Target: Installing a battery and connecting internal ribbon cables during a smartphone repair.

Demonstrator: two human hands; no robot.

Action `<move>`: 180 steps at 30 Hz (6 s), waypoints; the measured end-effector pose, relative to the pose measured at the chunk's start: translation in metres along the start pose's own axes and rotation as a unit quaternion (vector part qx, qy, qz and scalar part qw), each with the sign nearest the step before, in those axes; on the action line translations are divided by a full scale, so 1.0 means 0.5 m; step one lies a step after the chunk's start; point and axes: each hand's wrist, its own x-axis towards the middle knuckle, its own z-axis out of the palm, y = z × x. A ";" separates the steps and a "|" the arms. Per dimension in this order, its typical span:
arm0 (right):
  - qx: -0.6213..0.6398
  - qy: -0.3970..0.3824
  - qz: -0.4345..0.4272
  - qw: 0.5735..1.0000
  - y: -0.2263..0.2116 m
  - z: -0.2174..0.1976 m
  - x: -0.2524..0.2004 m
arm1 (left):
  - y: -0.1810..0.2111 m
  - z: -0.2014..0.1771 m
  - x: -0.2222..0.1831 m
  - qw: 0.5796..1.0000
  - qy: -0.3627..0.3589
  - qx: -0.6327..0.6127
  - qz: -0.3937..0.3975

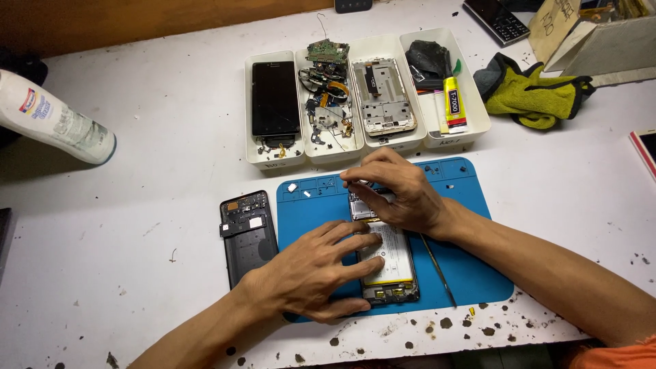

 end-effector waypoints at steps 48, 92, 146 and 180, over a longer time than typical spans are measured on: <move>-0.034 -0.010 -0.002 0.999 -0.010 -0.008 0.012 | 0.000 0.000 -0.002 1.000 0.015 0.008 0.005; -0.017 -0.017 -0.008 1.000 -0.003 -0.002 0.008 | 0.001 0.003 -0.003 1.000 0.003 0.013 0.000; -0.066 -0.010 0.242 0.968 0.045 -0.091 -0.081 | -0.129 -0.021 0.051 0.969 -0.031 0.180 -0.164; -0.249 -0.199 0.155 0.935 0.012 -0.101 -0.066 | -0.147 -0.006 0.055 0.976 -0.012 0.163 -0.147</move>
